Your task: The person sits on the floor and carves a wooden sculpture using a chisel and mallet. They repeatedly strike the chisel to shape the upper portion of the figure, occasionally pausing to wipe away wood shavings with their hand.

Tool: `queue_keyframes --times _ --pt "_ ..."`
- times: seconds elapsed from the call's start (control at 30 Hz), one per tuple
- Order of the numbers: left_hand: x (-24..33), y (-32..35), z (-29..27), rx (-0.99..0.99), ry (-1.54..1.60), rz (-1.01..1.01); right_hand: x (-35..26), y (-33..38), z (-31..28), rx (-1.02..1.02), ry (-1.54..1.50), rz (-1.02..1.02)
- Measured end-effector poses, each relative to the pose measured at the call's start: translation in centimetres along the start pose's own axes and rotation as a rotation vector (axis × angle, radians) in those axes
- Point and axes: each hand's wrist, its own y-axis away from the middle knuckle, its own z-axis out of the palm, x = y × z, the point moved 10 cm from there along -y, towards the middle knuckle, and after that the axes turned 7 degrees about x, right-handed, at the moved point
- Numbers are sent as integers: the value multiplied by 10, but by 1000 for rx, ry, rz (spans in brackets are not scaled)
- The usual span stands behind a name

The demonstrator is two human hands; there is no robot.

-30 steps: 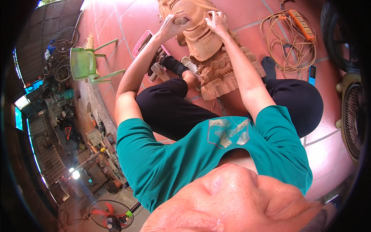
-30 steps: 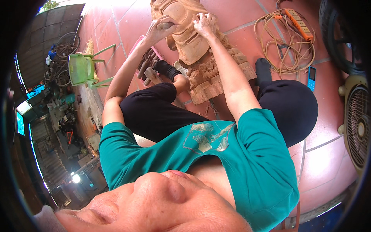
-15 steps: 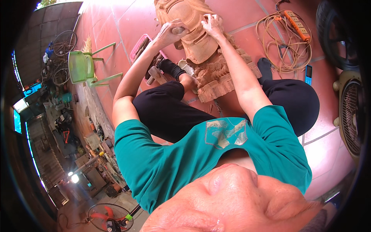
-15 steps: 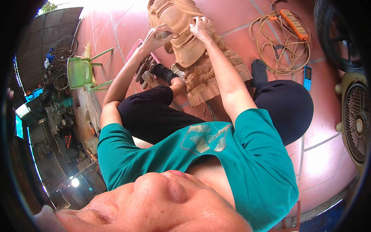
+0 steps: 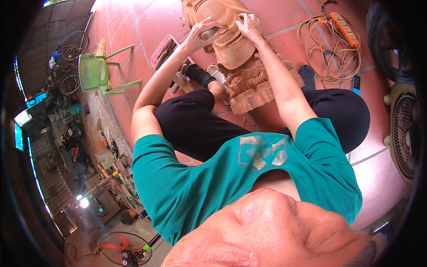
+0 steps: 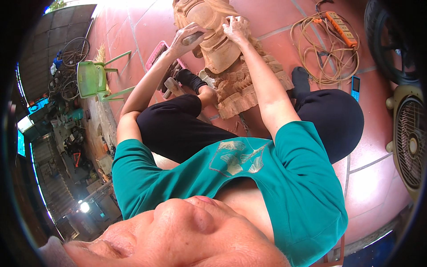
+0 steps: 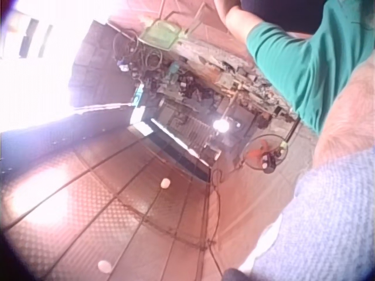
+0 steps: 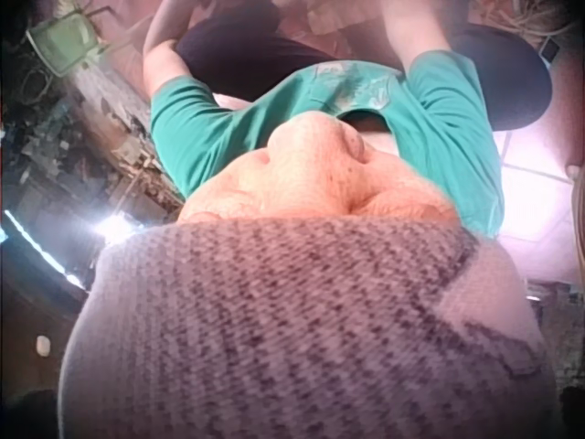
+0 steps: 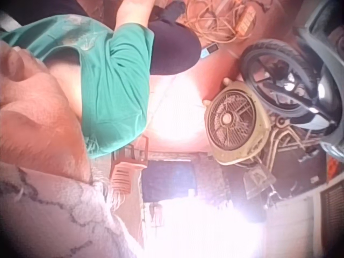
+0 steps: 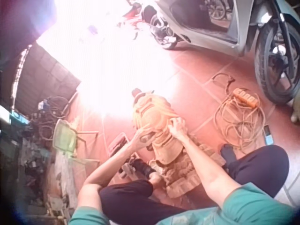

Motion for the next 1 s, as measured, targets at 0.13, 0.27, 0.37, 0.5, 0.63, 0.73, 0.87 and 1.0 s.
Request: queue_keyframes --times 0.13,0.27,0.37,0.5,0.63,0.73,0.87,1.0 --pt "-24 13 -6 -30 -99 -155 1 0 5 10 26 -9" --pt "-4 -3 -12 54 -39 -4 3 1 4 24 16 13" --pt "-1 -10 -6 83 -26 35 2 -1 5 18 16 -7" --pt "-5 -3 0 64 -45 34 4 -2 6 22 -17 -41" --pt "-14 1 -5 45 -36 -66 6 -3 5 15 -34 -16" --pt "-27 8 -12 66 -143 -230 -6 3 1 19 55 5" --pt "-25 2 -10 53 -103 -259 -4 3 1 21 25 14" --pt "-22 -10 -7 40 -120 -213 4 -1 4 -4 27 53"
